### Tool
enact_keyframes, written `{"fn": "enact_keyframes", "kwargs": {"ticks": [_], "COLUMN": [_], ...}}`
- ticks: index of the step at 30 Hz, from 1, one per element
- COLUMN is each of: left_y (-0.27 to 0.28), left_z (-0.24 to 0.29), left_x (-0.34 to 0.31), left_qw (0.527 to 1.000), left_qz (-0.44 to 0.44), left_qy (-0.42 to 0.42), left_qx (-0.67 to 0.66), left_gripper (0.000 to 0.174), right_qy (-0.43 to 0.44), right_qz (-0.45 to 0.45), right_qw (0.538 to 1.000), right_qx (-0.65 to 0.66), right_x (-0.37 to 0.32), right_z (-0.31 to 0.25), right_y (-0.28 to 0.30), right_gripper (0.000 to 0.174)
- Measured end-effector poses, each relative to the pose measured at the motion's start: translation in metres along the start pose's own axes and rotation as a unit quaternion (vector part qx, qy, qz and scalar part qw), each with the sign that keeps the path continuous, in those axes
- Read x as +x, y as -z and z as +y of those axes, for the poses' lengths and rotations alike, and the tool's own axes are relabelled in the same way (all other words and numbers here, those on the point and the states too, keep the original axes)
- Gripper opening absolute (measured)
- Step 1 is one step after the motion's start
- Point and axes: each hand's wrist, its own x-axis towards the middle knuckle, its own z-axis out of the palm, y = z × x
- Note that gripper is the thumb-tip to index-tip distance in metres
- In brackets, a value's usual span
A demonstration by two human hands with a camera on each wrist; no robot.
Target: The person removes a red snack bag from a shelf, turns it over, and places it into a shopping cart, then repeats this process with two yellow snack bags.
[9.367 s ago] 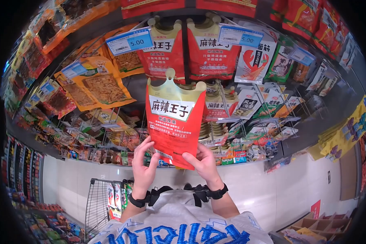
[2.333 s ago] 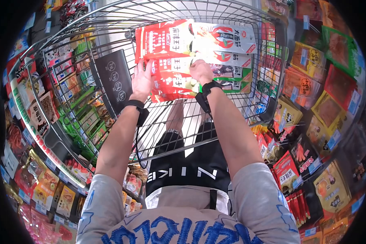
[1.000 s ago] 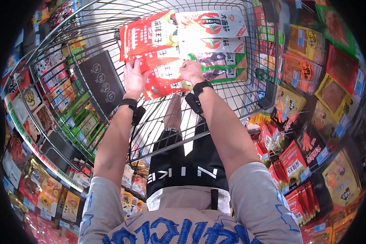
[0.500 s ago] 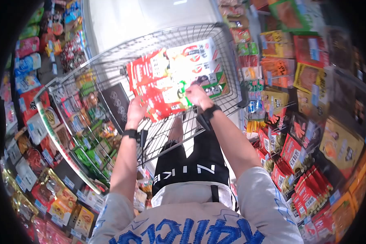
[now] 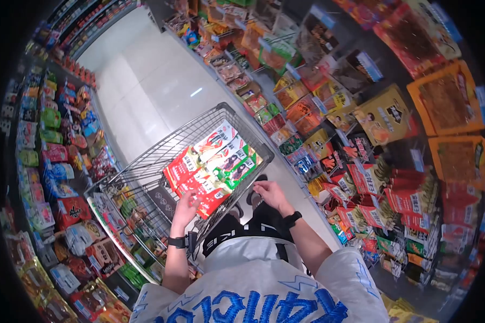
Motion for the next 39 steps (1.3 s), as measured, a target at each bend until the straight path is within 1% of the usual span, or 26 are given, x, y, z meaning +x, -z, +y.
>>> {"fn": "enact_keyframes", "kwargs": {"ticks": [1,2,3,5,6,8,9,10,13,14,17,19,20,22,23,25,26,28,30,32,33,34,35,37,38,39], "left_y": [-0.007,-0.013,-0.021,-0.033,-0.041,-0.061,-0.066,-0.077,-0.111,-0.124,-0.173,-0.21,-0.226,-0.258,-0.271,-0.291,-0.299,-0.313,-0.319,-0.326,-0.33,-0.327,-0.327,-0.329,-0.333,-0.335], "left_z": [0.014,0.026,0.041,0.077,0.096,0.117,0.147,0.161,0.204,0.216,0.253,0.271,0.281,0.311,0.329,0.366,0.384,0.416,0.449,0.476,0.489,0.504,0.517,0.537,0.547,0.557], "left_x": [-0.002,-0.005,-0.007,-0.013,-0.015,-0.018,-0.026,-0.03,-0.041,-0.046,-0.065,-0.073,-0.076,-0.081,-0.087,-0.096,-0.098,-0.104,-0.11,-0.11,-0.111,-0.115,-0.117,-0.113,-0.109,-0.108], "left_qw": [0.999,0.992,0.984,0.961,0.951,0.937,0.934,0.93,0.911,0.913,0.904,0.893,0.889,0.864,0.863,0.867,0.869,0.864,0.858,0.851,0.846,0.844,0.837,0.829,0.824,0.82], "left_qz": [-0.037,-0.085,-0.117,-0.181,-0.202,-0.2,-0.218,-0.212,-0.256,-0.283,-0.315,-0.374,-0.378,-0.431,-0.423,-0.399,-0.384,-0.357,-0.335,-0.313,-0.31,-0.302,-0.296,-0.276,-0.249,-0.242], "left_qy": [-0.034,-0.063,-0.081,-0.111,-0.112,-0.196,-0.187,-0.213,-0.276,-0.247,-0.245,-0.246,-0.252,-0.251,-0.26,-0.282,-0.296,-0.329,-0.365,-0.39,-0.387,-0.401,-0.416,-0.447,-0.473,-0.483], "left_qx": [0.013,0.062,0.103,0.179,0.206,0.209,0.214,0.212,0.17,0.159,0.155,0.042,0.049,-0.066,-0.092,-0.097,-0.096,-0.135,-0.137,-0.161,-0.197,-0.188,-0.196,-0.194,-0.189,-0.191], "left_gripper": [0.039,0.041,0.042,0.048,0.049,0.049,0.05,0.05,0.049,0.052,0.046,0.042,0.042,0.041,0.041,0.039,0.039,0.041,0.041,0.041,0.04,0.041,0.041,0.044,0.045,0.046], "right_qy": [-0.002,-0.002,-0.017,-0.008,-0.006,0.017,0.028,0.035,0.067,0.084,0.12,0.133,0.138,0.172,0.175,0.199,0.238,0.289,0.321,0.355,0.37,0.384,0.387,0.407,0.408,0.396], "right_qz": [0.015,0.03,0.046,0.062,0.072,0.101,0.107,0.133,0.151,0.161,0.18,0.176,0.184,0.195,0.201,0.257,0.292,0.329,0.372,0.44,0.473,0.506,0.51,0.576,0.58,0.595], "right_qw": [1.0,0.998,0.996,0.995,0.995,0.992,0.991,0.987,0.978,0.973,0.96,0.943,0.94,0.923,0.92,0.895,0.88,0.841,0.813,0.769,0.752,0.732,0.728,0.686,0.683,0.686], "right_qx": [0.025,0.05,0.071,0.071,0.072,0.079,0.076,0.086,0.128,0.141,0.176,0.249,0.253,0.285,0.287,0.306,0.288,0.319,0.313,0.297,0.272,0.246,0.245,0.178,0.175,0.135], "right_x": [-0.013,-0.024,-0.035,-0.052,-0.061,-0.069,-0.073,-0.082,-0.114,-0.125,-0.162,-0.188,-0.199,-0.223,-0.239,-0.263,-0.268,-0.283,-0.297,-0.311,-0.313,-0.315,-0.316,-0.322,-0.326,-0.332], "right_z": [0.005,0.01,0.015,0.024,0.024,0.036,0.04,0.036,0.028,0.027,0.031,0.039,0.042,0.047,0.041,0.028,0.029,0.015,0.001,-0.019,-0.022,-0.026,-0.031,-0.044,-0.05,-0.058], "right_y": [0.006,0.011,0.017,0.032,0.041,0.058,0.069,0.081,0.12,0.134,0.169,0.194,0.207,0.231,0.243,0.272,0.287,0.317,0.346,0.369,0.381,0.391,0.4,0.413,0.418,0.422], "right_gripper": [0.033,0.033,0.034,0.035,0.035,0.036,0.037,0.037,0.036,0.036,0.035,0.034,0.034,0.031,0.031,0.028,0.027,0.026,0.024,0.021,0.023,0.025,0.025,0.04,0.04,0.049]}}
